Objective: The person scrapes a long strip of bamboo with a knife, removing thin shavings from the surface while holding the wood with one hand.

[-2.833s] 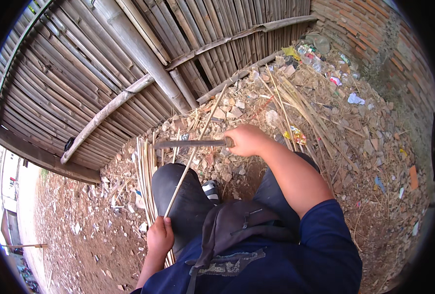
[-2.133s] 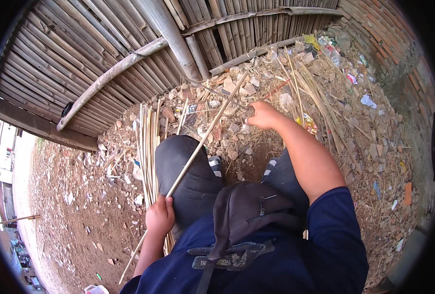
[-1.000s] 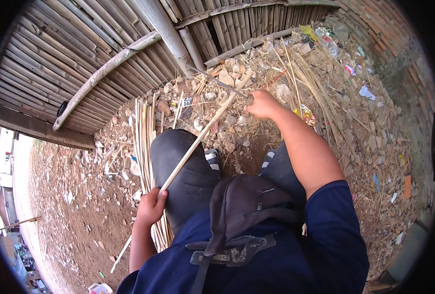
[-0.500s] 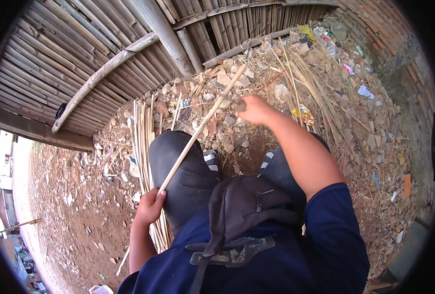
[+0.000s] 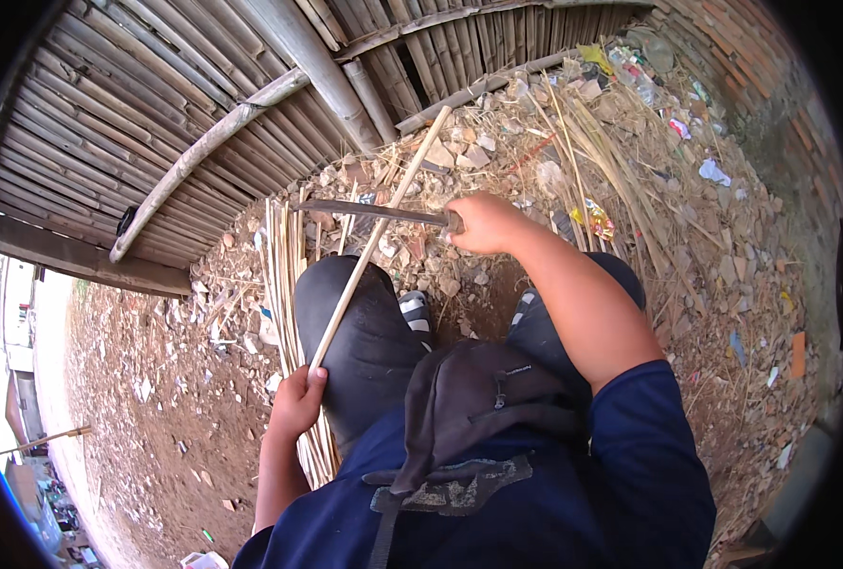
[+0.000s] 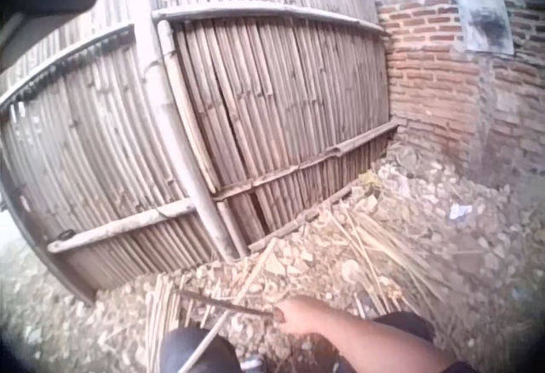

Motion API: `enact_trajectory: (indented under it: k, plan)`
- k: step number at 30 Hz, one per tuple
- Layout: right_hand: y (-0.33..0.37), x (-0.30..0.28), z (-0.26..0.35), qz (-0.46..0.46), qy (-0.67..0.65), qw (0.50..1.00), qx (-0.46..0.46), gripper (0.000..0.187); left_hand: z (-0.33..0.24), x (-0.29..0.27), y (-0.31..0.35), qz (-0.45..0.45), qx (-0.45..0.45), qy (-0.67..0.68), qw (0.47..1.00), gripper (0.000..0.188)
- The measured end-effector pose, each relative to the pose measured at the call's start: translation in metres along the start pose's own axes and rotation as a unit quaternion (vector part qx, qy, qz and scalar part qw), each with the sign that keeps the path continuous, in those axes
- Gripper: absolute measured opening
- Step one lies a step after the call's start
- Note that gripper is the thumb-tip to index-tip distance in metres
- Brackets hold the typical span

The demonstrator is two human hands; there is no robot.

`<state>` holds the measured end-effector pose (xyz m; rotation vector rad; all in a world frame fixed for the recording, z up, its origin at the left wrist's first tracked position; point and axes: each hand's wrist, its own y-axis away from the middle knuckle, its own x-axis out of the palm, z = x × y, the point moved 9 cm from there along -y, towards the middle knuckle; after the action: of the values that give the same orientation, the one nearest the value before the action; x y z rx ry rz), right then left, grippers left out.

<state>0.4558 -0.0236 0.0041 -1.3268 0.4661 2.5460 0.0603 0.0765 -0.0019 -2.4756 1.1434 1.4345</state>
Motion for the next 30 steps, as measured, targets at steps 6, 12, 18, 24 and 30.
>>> enact_trajectory:
  k: [6,12,18,24,30]
  plan:
    - [0.012,-0.012,-0.007,-0.021,0.052,0.998,-0.018,0.033,-0.028,-0.014,0.01,-0.052,0.038,-0.074,0.995,0.034]
    - [0.017,-0.008,0.023,-0.027,0.082,0.994,-0.062,0.038,-0.017,-0.003,0.011,-0.025,0.019,-0.083,0.996,0.039]
    - [0.01,-0.007,0.02,-0.019,0.058,0.996,-0.066,0.034,-0.005,0.004,0.005,0.009,0.043,0.029,0.999,0.046]
    - [0.004,0.0,0.019,0.007,0.045,0.999,-0.002,0.024,-0.015,0.002,0.008,0.032,0.021,0.01,0.999,0.046]
    - [-0.014,0.017,-0.009,0.045,0.0,0.998,0.037,0.016,-0.017,0.006,0.001,0.036,0.038,-0.005,0.999,0.047]
